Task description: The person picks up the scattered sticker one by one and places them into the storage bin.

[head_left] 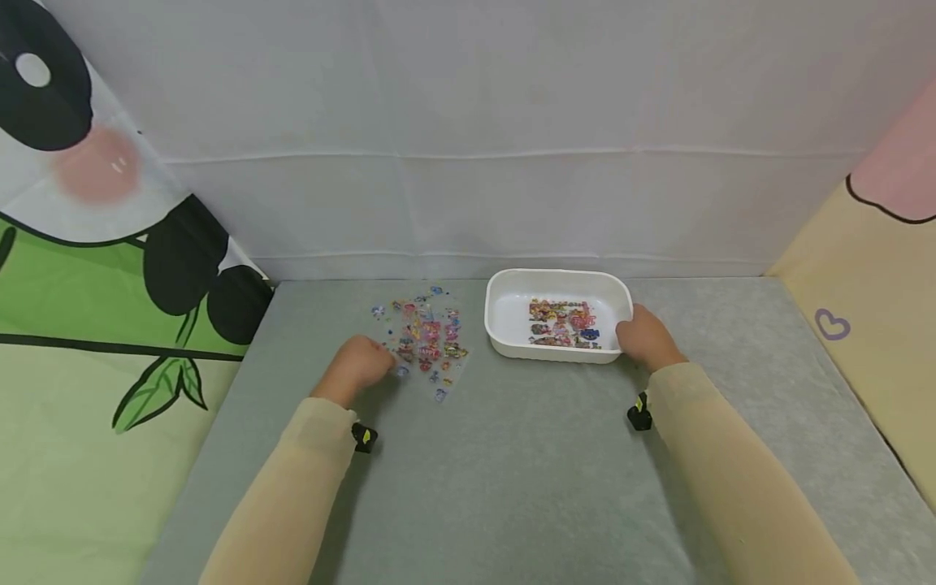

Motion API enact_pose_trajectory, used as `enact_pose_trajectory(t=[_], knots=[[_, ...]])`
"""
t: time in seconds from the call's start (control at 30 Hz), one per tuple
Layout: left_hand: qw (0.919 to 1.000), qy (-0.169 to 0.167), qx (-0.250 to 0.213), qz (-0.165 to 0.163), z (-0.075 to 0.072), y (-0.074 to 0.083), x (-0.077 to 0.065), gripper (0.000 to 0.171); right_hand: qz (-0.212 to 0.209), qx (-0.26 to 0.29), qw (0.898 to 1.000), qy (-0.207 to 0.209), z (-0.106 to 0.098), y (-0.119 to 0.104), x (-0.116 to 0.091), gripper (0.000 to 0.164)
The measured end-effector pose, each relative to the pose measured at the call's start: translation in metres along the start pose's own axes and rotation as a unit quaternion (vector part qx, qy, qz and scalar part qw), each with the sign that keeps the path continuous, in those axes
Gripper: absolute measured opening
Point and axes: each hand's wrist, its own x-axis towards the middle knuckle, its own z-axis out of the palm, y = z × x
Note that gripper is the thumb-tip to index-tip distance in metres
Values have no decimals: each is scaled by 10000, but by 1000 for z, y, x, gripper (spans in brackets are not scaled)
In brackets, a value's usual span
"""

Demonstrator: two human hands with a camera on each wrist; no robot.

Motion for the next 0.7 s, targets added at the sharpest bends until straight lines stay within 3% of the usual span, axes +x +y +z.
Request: enact_pose_trajectory(t=[0.27, 0.47, 0.7], knots=[[9983, -225, -541, -52, -8, -4, -5, 38, -86, -27, 9999, 70, 1, 0, 0, 62], [9975, -561, -432, -47, -9, -3, -9, 38, -76, -78, 9999, 88, 1, 0, 1, 62], [9940, -981, -364, 311, -8, 9, -16, 36, -111, -125, 9998, 77, 1, 1, 2, 61]])
